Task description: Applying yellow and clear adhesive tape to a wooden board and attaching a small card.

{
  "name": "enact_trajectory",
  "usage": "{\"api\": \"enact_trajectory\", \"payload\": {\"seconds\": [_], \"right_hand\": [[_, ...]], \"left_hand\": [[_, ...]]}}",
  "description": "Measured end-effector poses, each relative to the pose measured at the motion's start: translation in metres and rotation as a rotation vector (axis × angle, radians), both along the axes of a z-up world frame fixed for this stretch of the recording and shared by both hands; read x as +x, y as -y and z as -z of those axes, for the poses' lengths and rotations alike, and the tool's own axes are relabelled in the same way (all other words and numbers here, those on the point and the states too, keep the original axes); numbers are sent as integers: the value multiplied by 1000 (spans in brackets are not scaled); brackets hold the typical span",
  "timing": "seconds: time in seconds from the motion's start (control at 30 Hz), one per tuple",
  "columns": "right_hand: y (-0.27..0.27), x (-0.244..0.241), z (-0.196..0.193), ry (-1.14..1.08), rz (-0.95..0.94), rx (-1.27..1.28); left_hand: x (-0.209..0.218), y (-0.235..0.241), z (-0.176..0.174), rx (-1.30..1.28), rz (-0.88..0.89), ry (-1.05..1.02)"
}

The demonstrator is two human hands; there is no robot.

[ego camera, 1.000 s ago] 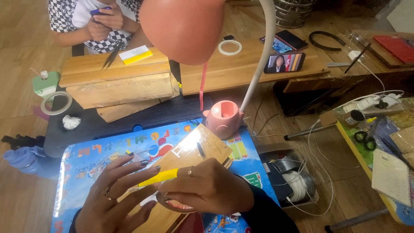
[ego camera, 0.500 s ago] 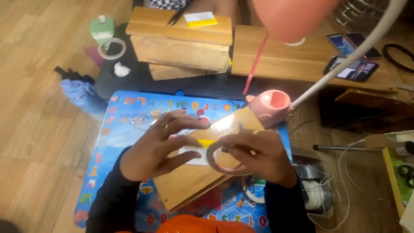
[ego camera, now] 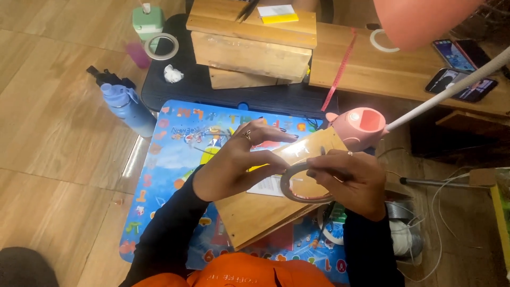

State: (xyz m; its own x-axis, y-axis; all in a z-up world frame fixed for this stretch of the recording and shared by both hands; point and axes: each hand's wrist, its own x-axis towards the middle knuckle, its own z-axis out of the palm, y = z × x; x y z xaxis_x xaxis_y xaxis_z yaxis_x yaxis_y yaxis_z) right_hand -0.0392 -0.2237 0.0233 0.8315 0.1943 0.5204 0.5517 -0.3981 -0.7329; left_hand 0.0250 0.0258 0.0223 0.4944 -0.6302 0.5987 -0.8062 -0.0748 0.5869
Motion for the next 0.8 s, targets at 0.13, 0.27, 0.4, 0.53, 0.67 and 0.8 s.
{"api": "enact_trajectory", "payload": {"seconds": [0.13,0.27,0.4,0.53,0.67,0.8], "right_hand": [[-1,-1,1,-104,-78,88],[-5,-5,1,-77,-51,51],[-8,-4,-3,164,-12,-149],[-7,-8,2,368,92,-321],[-7,-7,1,495,176,-409],[-14,-10,-5,399,155,-388]], "left_hand": [[-2,-4,-5,17,29,21],[-4,-7,1,42,18,41],[-2,-7,0,26,-30,-2],[-5,-4,2,63,-60,-32],[-9,4,0,8,-149,-77],[-10,8,-2,-41,-202,-77]]}}
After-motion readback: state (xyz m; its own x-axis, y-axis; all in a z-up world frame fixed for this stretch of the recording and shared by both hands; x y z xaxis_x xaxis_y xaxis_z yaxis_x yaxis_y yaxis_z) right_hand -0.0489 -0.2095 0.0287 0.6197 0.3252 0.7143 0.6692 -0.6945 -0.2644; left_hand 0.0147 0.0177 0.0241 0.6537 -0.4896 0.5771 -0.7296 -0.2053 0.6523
